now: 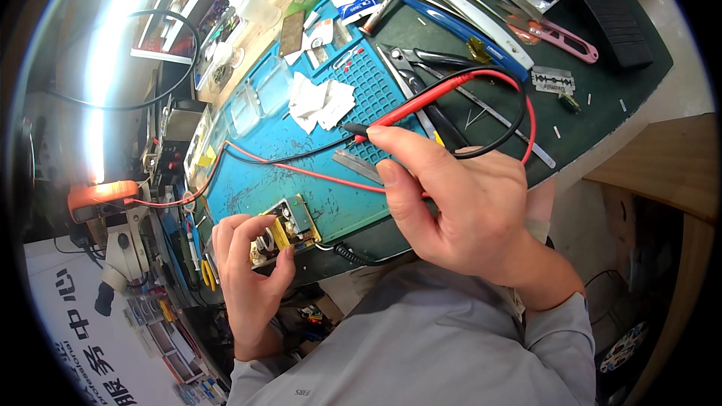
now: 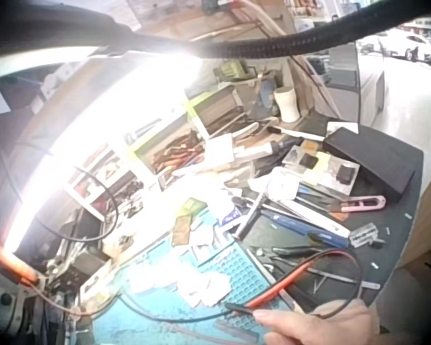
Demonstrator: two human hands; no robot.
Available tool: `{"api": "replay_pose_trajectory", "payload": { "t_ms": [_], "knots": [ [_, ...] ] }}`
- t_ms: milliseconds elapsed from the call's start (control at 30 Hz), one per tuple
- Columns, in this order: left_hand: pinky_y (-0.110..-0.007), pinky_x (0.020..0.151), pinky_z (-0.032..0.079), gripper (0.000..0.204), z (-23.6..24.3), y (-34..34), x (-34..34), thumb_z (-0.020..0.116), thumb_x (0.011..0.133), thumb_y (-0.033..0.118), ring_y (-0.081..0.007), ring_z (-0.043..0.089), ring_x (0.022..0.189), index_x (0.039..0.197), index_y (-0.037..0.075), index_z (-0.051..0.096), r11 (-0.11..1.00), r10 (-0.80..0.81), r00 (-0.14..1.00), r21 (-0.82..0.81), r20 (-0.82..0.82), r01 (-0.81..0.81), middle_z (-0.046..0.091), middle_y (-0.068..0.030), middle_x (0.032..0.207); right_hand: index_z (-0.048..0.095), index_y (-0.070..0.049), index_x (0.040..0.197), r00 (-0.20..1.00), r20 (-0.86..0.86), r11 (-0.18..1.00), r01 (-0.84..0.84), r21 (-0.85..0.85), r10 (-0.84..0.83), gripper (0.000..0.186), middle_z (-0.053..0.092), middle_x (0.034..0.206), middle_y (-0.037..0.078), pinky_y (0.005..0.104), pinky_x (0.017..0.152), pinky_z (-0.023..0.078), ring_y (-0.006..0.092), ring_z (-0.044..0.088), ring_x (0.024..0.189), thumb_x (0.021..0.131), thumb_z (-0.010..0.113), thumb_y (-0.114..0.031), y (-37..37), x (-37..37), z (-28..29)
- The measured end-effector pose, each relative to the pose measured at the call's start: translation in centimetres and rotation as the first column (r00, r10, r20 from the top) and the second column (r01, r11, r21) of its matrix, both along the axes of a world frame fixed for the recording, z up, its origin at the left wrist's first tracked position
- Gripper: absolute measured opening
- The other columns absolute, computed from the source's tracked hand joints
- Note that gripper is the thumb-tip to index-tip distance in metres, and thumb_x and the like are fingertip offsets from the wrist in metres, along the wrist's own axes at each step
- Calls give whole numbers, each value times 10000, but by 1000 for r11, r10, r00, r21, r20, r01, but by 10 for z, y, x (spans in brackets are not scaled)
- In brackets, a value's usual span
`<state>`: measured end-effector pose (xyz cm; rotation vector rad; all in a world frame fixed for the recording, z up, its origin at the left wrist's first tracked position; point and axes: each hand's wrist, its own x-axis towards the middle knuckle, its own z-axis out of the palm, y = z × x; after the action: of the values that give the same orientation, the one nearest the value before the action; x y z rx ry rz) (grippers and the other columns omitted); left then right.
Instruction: The person uses a multimeter to test various points on a green circuit board and a yellow power supply unit. They probe different components on the board and the power supply, checking for electrical continuity or voltage. The person flips the circuit board over to access the other side and continues testing.
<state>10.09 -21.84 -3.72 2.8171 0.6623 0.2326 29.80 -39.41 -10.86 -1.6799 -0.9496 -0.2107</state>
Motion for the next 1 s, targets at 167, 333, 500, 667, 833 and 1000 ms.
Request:
{"api": "replay_pose_trajectory", "payload": {
  "t_ms": [167, 333, 500, 667, 833, 1000],
  "knots": [
    [-413, 845, 450, 436, 0, 3, -1, 829, 721, 63, -310, 520, 963, 1131, 53, 680, 1000, -18, 1000, 19, -16, 18, 574, -107, 1034, 748, -1, 1115, 999, 36, 999, 11, 45, -12, 214, 675, 645, 32, 293, 438, 416, 134, 562, 431, 901, 736, -15, 2, 1, -3],
    [-412, 847, 450, 438, -2, 2, -4, 825, 721, 57, -311, 525, 965, 1136, 51, 684, 999, -33, 999, 43, -4, 33, 580, -108, 1037, 740, -3, 1091, 997, 77, 1000, 11, 28, -13, 195, 691, 673, 32, 293, 445, 418, 133, 570, 447, 897, 735, -11, 2, 2, -2],
    [-383, 868, 448, 408, -2, 1, -2, 760, 719, -16, -281, 538, 958, 1117, 19, 676, 998, -39, 999, 50, 16, 38, 583, -104, 1010, 741, 3, 1118, 998, 66, 1000, 14, 15, -15, 181, 596, 631, 6, 253, 467, 375, 79, 485, 472, 945, 692, 2, 2, 1, -2],
    [-378, 921, 469, 394, 1, -2, -1, 751, 740, -26, -289, 584, 1018, 1126, 7, 675, 994, -41, 999, 102, -7, 41, 614, -121, 1064, 757, -25, 1082, 995, 82, 993, 42, 108, -51, 141, 643, 681, 27, 249, 475, 387, 79, 504, 499, 951, 706, -24, 7, 0, -6],
    [-383, 904, 478, 376, 2, -2, 0, 804, 764, 31, -287, 581, 1015, 1120, 14, 685, 999, 1, 999, 49, -34, 0, 629, -110, 1063, 756, -39, 1061, 989, 110, 988, 86, 126, -100, 115, 691, 726, 43, 254, 507, 447, 106, 592, 536, 962, 700, -55, 9, 0, -13],
    [-374, 913, 488, 358, 2, -4, 1, 790, 779, 21, -261, 610, 1022, 1124, 10, 694, 997, 7, 999, 80, -54, -3, 639, -102, 1040, 748, -47, 1023, 976, 181, 990, 109, 91, -124, 84, 729, 761, 50, 255, 530, 487, 124, 666, 577, 961, 694, -62, 9, 2, -19]
  ]
}}
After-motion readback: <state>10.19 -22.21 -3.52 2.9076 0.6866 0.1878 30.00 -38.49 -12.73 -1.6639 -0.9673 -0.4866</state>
